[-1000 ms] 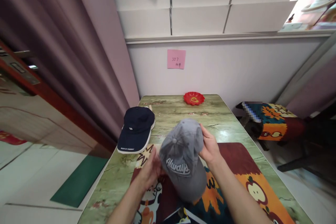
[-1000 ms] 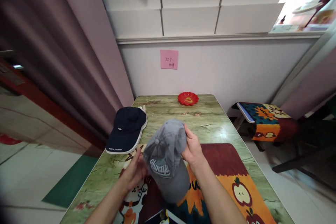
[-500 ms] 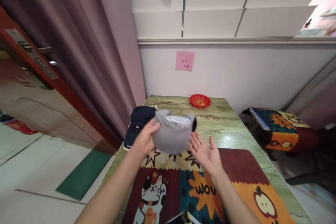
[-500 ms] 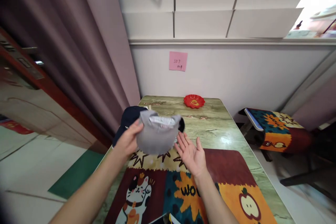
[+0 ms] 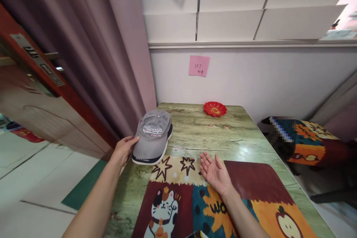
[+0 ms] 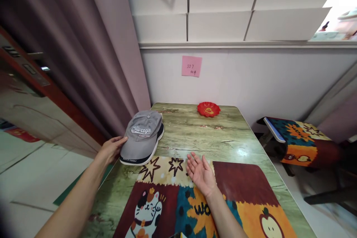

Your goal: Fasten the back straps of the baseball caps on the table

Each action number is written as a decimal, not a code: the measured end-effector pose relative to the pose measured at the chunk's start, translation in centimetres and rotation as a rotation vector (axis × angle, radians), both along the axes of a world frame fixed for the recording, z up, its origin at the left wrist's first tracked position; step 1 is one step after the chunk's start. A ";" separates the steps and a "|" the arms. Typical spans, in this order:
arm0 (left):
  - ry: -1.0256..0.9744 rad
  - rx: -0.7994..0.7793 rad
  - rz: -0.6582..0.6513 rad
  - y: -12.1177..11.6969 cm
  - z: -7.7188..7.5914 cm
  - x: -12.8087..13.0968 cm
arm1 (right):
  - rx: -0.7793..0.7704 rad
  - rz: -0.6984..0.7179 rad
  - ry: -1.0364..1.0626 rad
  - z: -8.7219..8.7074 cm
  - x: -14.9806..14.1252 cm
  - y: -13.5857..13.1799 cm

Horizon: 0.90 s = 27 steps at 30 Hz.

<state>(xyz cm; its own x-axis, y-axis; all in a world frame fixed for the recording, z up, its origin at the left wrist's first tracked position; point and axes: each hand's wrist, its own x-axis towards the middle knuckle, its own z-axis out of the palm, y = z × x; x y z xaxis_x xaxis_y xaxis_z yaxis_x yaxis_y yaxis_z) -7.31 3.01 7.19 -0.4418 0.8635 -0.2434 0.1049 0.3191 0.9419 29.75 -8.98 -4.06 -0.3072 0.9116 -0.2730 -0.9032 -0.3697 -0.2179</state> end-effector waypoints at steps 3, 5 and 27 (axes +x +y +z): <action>0.393 0.195 0.027 0.4 1.5 1.5 | 0.025 -0.024 0.014 -0.5 0.1 0.0; 0.769 0.379 -0.048 0.9 3.0 3.7 | 0.036 -0.042 0.017 -0.5 0.2 -0.1; 1.062 0.133 -0.389 2.5 -4.2 3.9 | 0.107 -0.101 -0.058 -0.2 0.2 -0.5</action>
